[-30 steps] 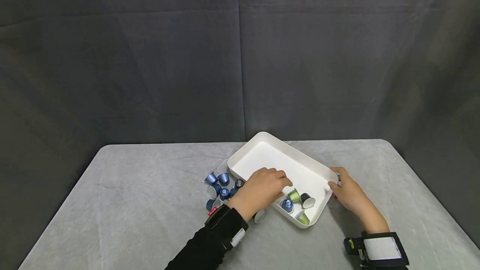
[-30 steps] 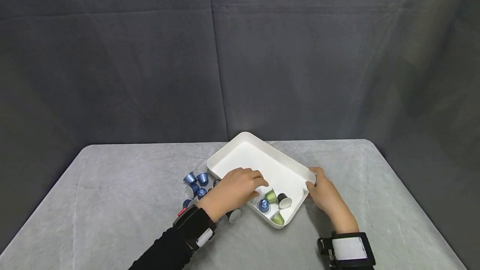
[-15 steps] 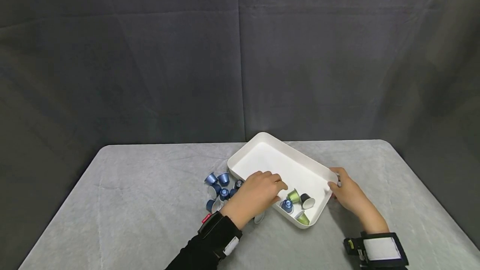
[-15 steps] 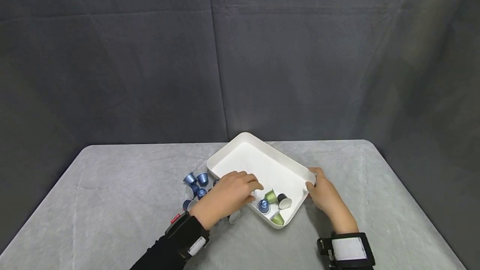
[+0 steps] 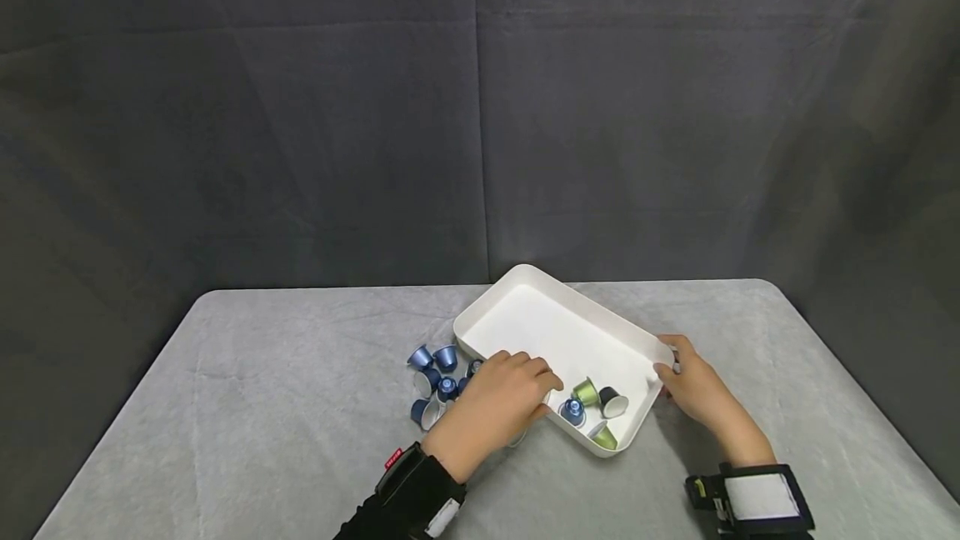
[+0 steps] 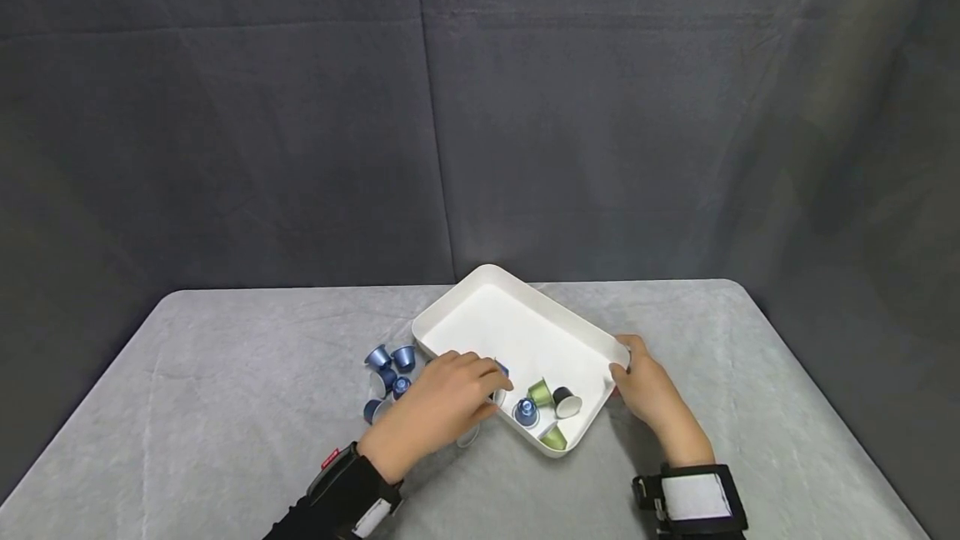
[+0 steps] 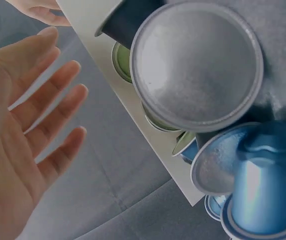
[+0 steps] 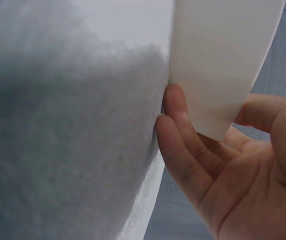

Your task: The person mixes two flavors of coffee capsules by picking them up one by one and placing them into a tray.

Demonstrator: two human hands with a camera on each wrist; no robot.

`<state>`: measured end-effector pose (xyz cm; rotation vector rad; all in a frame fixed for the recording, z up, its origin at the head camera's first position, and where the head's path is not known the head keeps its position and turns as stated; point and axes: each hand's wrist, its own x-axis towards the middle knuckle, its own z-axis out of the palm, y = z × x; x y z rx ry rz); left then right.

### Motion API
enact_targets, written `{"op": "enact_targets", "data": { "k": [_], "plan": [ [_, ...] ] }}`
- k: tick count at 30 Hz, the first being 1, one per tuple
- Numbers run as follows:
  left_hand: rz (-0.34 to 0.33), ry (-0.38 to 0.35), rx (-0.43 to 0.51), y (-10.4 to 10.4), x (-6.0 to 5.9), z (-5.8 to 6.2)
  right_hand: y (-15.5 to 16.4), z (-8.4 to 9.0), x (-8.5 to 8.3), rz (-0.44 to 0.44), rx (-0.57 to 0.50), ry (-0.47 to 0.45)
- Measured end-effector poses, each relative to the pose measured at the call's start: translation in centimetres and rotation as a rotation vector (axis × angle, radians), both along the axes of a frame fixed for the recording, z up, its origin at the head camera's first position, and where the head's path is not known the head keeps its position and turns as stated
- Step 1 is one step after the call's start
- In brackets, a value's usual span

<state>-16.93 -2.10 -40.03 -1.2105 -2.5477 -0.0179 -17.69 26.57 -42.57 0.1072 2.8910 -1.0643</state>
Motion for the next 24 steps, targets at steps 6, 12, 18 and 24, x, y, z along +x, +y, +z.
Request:
{"op": "enact_targets", "data": {
  "k": [6, 12, 18, 24],
  "plan": [
    [0.03, 0.032, 0.03, -0.8, 0.9, 0.0, 0.0, -0.1, 0.0, 0.002, -0.008, 0.006],
    [0.046, -0.023, 0.058, -1.5, 1.4, 0.1, 0.1, -0.2, 0.0, 0.004, -0.006, 0.011],
    [0.047, -0.086, 0.093, -2.8, 1.6, 0.6, 0.1, -0.3, -0.1, 0.001, 0.002, 0.014],
    [0.066, -0.126, 0.08, -4.1, 2.0, 0.6, 0.1, -0.2, 0.0, 0.001, -0.001, 0.013]
  ]
}}
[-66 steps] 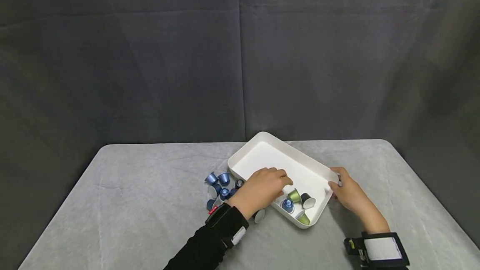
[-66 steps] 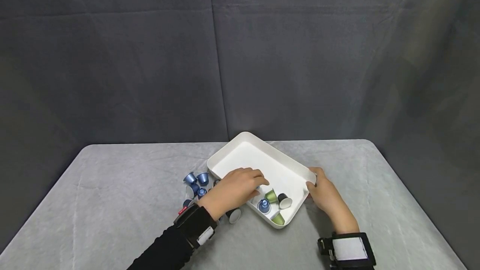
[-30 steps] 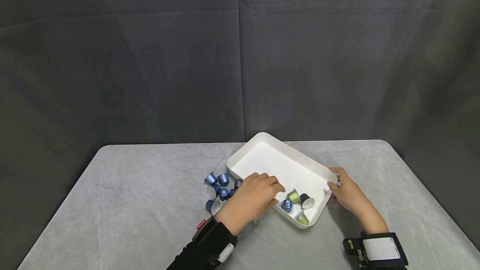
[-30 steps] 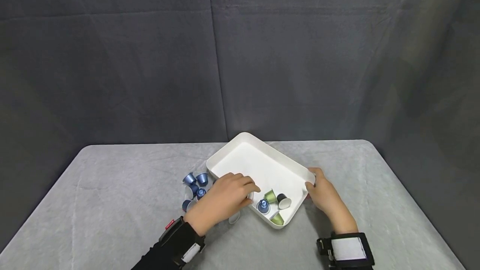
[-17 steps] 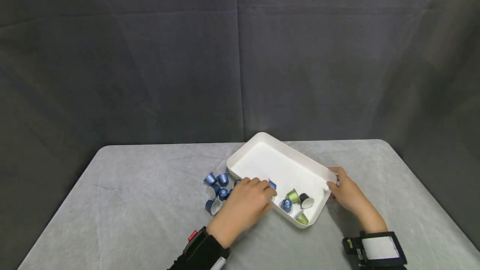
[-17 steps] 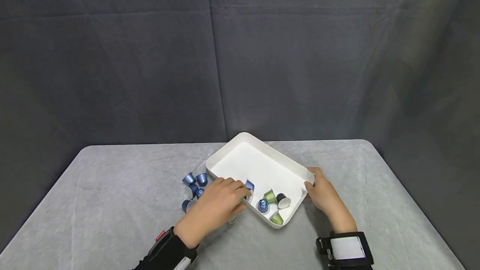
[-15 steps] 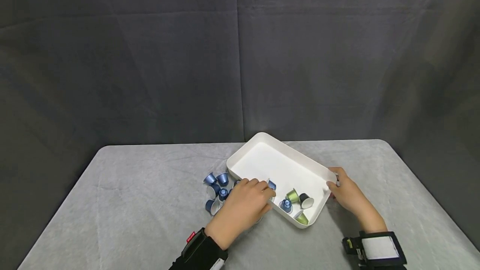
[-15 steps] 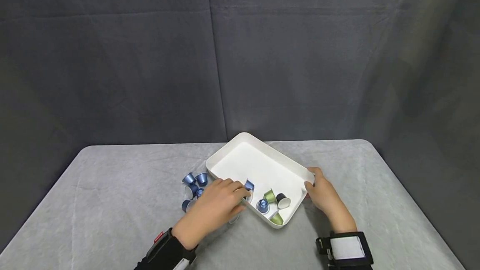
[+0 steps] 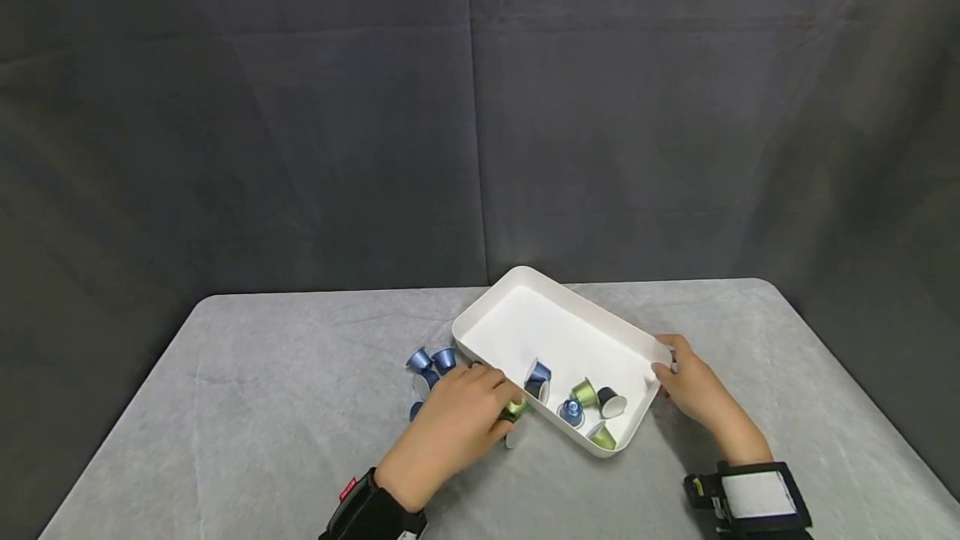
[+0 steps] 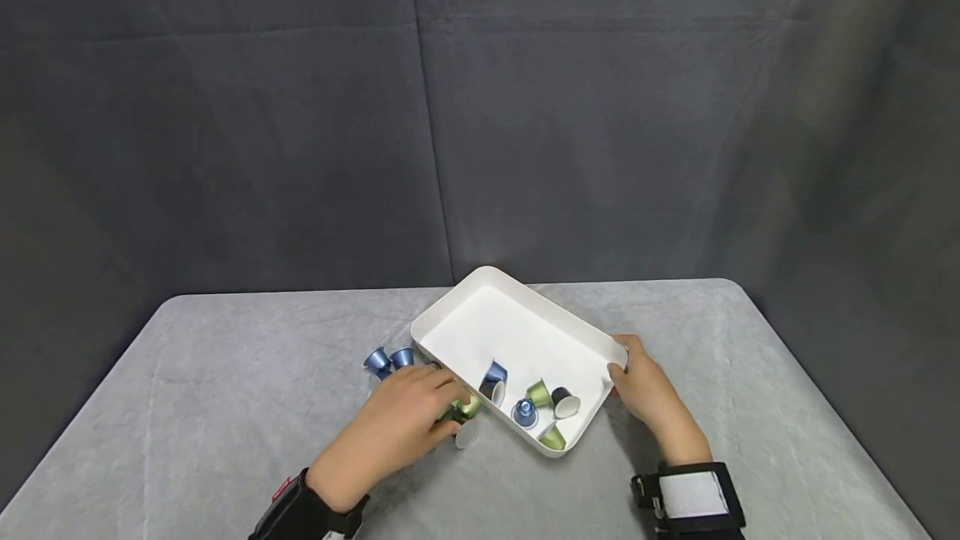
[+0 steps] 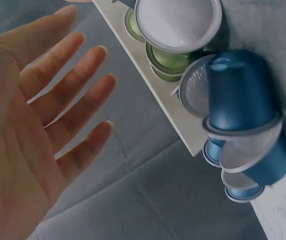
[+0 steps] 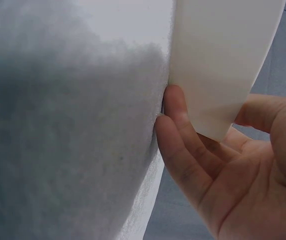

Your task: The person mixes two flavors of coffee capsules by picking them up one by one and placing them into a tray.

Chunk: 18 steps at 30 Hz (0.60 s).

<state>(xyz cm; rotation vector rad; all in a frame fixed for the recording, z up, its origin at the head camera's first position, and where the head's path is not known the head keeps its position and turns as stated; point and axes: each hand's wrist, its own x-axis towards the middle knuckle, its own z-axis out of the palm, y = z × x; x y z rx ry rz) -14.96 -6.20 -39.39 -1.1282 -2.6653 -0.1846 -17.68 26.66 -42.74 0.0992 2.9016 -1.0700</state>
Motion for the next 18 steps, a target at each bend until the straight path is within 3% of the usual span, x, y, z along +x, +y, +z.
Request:
{"op": "enact_targets", "data": {
  "k": [12, 18],
  "plan": [
    [0.05, -0.088, 0.057, -1.9, 0.5, 0.1, -0.1, 0.0, 0.1, -0.002, 0.001, 0.003],
    [0.042, -0.113, 0.062, -2.2, 0.8, 0.0, -0.1, 0.0, 0.1, 0.0, -0.002, 0.004]
  ]
}}
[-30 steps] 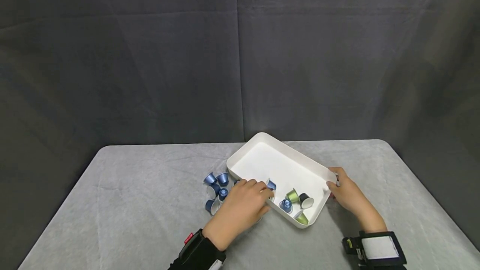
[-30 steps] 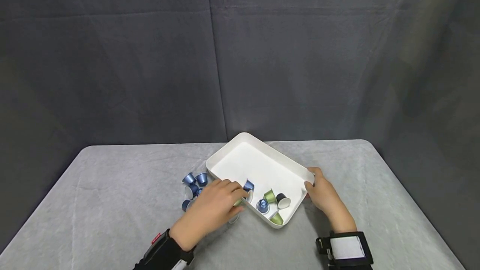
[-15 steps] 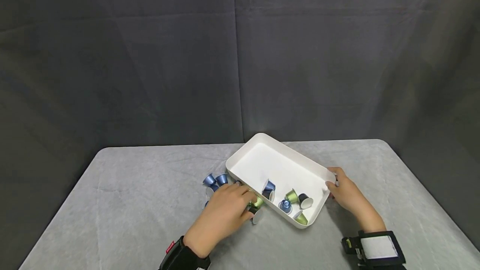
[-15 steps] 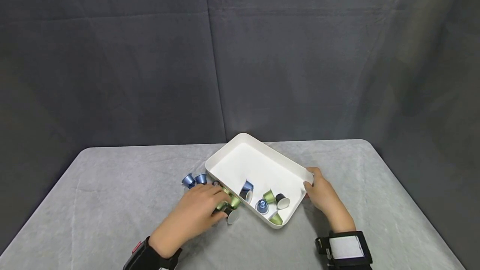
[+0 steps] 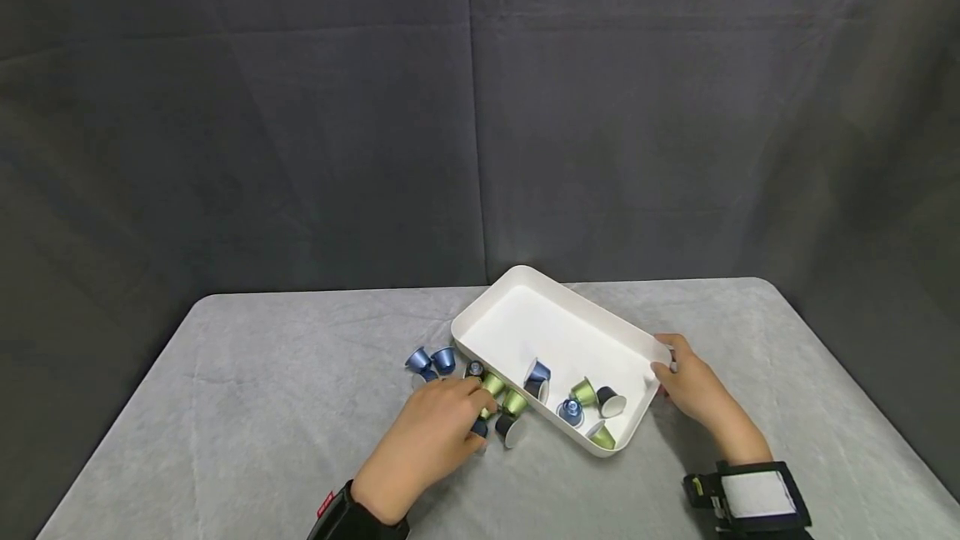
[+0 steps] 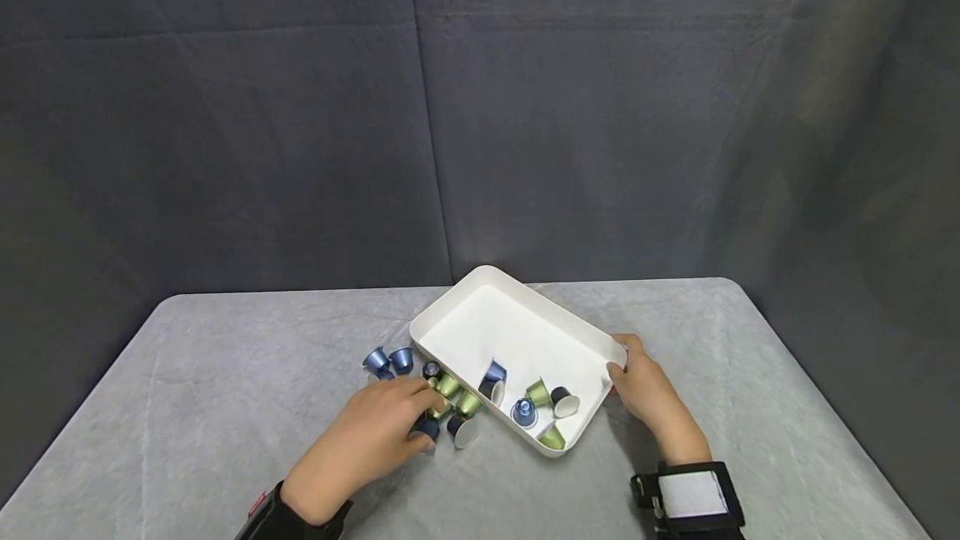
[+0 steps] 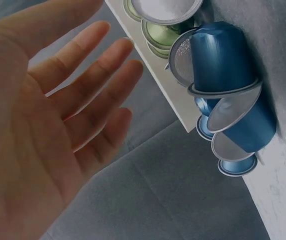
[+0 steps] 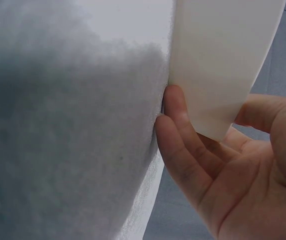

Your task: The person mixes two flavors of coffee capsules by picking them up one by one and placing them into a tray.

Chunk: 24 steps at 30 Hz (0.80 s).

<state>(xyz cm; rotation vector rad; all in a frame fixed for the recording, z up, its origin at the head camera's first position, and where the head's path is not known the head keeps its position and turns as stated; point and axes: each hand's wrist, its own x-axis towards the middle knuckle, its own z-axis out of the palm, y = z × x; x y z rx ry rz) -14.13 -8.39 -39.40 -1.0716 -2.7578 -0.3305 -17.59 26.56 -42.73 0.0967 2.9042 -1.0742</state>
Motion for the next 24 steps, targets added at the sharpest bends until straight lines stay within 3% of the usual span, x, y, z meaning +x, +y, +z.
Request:
{"op": "enact_targets", "data": {
  "k": [11, 24],
  "plan": [
    [-0.01, -0.012, -0.017, 0.3, 0.5, -1.1, 0.0, 0.0, 0.0, -0.004, -0.002, -0.001],
    [0.005, 0.051, -0.021, 0.8, 0.7, -2.3, 0.1, -0.2, -0.1, 0.002, -0.002, 0.008]
  ]
}}
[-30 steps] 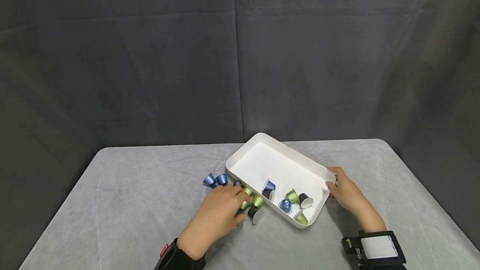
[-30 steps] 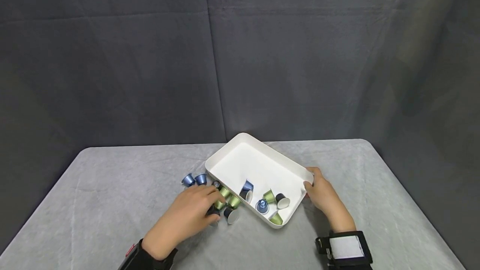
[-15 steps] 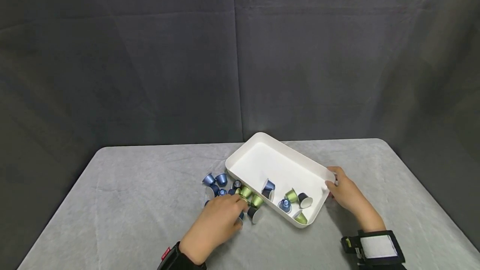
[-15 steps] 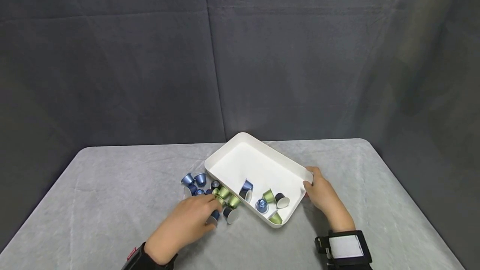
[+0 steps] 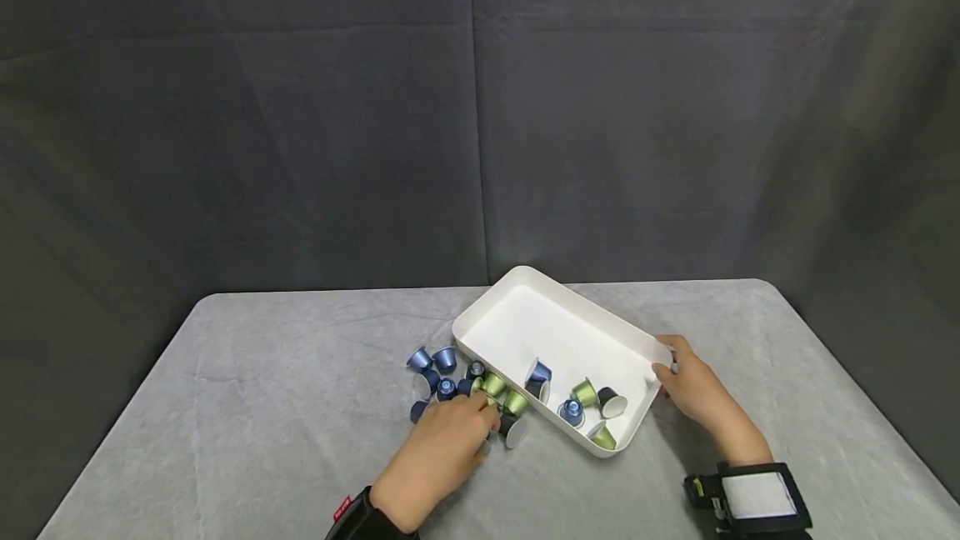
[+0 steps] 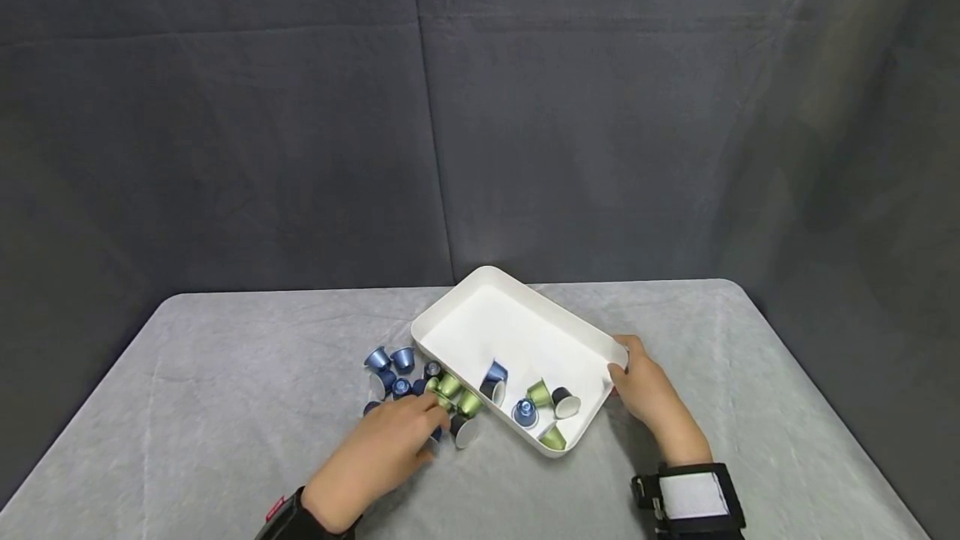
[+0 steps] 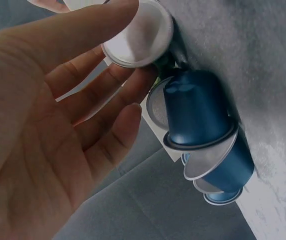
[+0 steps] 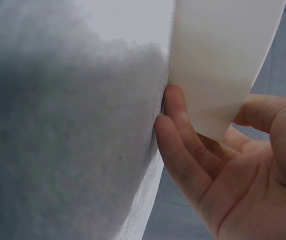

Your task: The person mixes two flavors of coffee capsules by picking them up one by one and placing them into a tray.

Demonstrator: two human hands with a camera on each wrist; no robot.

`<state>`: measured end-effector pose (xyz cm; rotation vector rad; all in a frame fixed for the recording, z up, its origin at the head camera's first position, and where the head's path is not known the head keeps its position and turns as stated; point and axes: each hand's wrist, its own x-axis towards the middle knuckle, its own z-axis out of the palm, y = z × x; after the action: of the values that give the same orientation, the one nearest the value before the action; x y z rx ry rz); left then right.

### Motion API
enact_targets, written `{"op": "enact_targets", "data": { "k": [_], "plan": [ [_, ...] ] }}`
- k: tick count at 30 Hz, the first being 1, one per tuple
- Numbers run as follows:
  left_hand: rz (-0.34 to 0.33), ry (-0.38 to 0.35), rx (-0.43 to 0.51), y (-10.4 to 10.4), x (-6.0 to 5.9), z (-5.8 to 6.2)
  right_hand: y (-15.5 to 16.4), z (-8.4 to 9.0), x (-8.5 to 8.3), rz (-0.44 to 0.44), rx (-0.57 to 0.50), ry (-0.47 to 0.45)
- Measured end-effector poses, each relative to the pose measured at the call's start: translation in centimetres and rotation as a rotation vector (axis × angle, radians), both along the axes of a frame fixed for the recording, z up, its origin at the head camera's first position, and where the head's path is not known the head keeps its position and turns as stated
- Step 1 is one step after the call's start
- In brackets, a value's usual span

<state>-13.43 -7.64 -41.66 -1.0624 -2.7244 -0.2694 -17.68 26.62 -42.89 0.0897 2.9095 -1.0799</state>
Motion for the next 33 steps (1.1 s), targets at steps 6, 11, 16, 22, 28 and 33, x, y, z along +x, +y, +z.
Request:
{"op": "enact_targets", "data": {
  "k": [6, 11, 16, 22, 28, 33],
  "plan": [
    [0.022, -0.018, -0.008, 0.32, 0.15, -0.26, -0.01, -0.01, 0.03, 0.001, 0.003, -0.002],
    [0.029, 0.025, -0.028, 0.36, 0.24, -0.32, 0.01, 0.05, 0.05, 0.004, 0.0, 0.001],
    [0.016, -0.007, -0.019, 0.2, 0.2, -0.17, 0.01, 0.06, 0.05, 0.009, -0.004, 0.006],
    [0.009, -0.024, -0.016, 0.13, 0.24, -0.13, -0.02, 0.01, 0.14, 0.011, -0.014, 0.007],
    [0.004, -0.013, -0.013, 0.11, 0.23, -0.04, -0.03, 0.04, 0.2, 0.01, -0.015, 0.008],
    [-0.004, 0.022, 0.017, 0.13, 0.19, 0.11, -0.12, 0.13, 0.19, 0.004, 0.0, 0.006]
  ]
}}
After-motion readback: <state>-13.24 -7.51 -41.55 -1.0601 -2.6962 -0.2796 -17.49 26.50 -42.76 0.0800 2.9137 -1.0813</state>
